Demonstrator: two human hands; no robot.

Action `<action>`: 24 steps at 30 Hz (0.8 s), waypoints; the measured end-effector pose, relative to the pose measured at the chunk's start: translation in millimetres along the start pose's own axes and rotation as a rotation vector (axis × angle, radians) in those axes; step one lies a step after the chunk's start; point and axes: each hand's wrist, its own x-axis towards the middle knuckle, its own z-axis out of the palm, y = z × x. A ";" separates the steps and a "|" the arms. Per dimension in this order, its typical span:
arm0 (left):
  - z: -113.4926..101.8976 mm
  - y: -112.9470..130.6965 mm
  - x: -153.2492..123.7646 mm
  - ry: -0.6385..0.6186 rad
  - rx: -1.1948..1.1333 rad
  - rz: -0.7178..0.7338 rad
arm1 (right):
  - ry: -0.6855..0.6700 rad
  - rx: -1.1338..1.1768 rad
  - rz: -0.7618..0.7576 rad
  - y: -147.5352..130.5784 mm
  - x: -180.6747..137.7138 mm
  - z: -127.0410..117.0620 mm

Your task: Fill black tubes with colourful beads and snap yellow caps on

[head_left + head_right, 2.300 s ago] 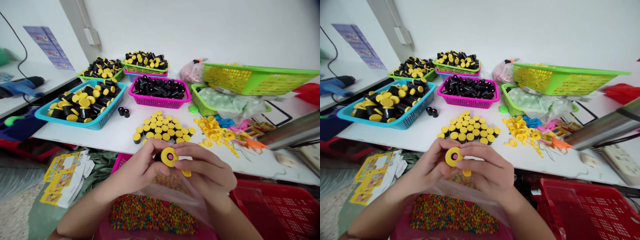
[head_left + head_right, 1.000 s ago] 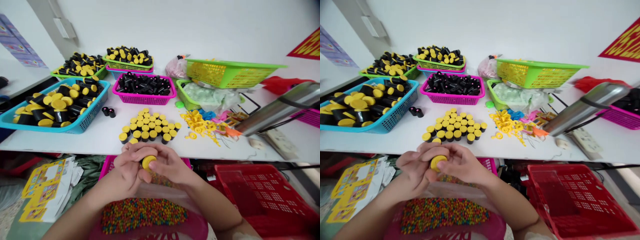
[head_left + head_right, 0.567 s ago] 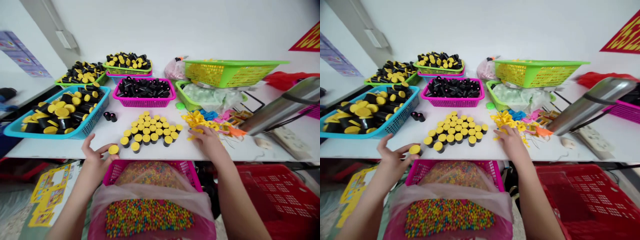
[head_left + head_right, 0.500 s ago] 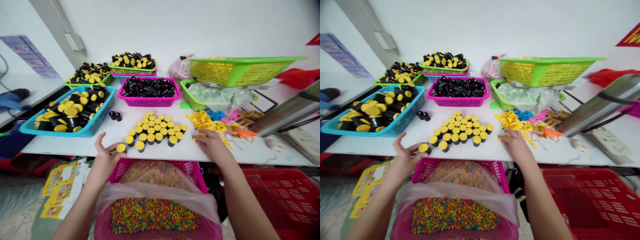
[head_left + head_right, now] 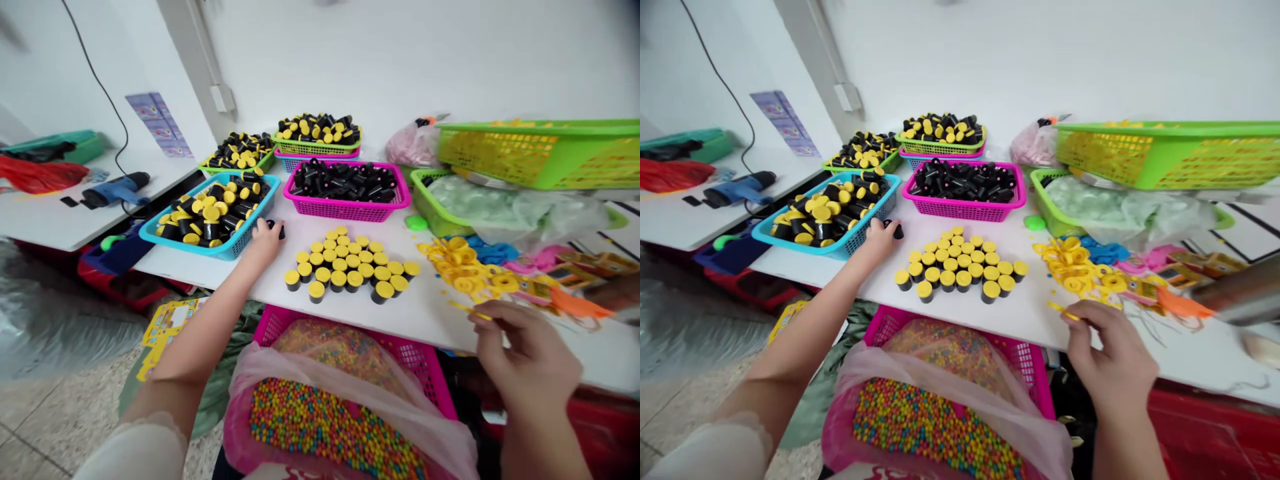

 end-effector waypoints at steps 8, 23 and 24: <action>-13.7 14.1 15.0 -0.007 0.008 -0.013 | -0.130 0.254 -0.043 -30.0 10.4 15.9; -66.1 85.3 -147.7 -0.654 -1.381 0.359 | -0.119 0.520 -0.509 -144.0 36.0 40.0; -59.6 84.2 -150.1 -0.680 -1.453 0.375 | -0.134 0.534 -0.514 -141.9 33.0 41.1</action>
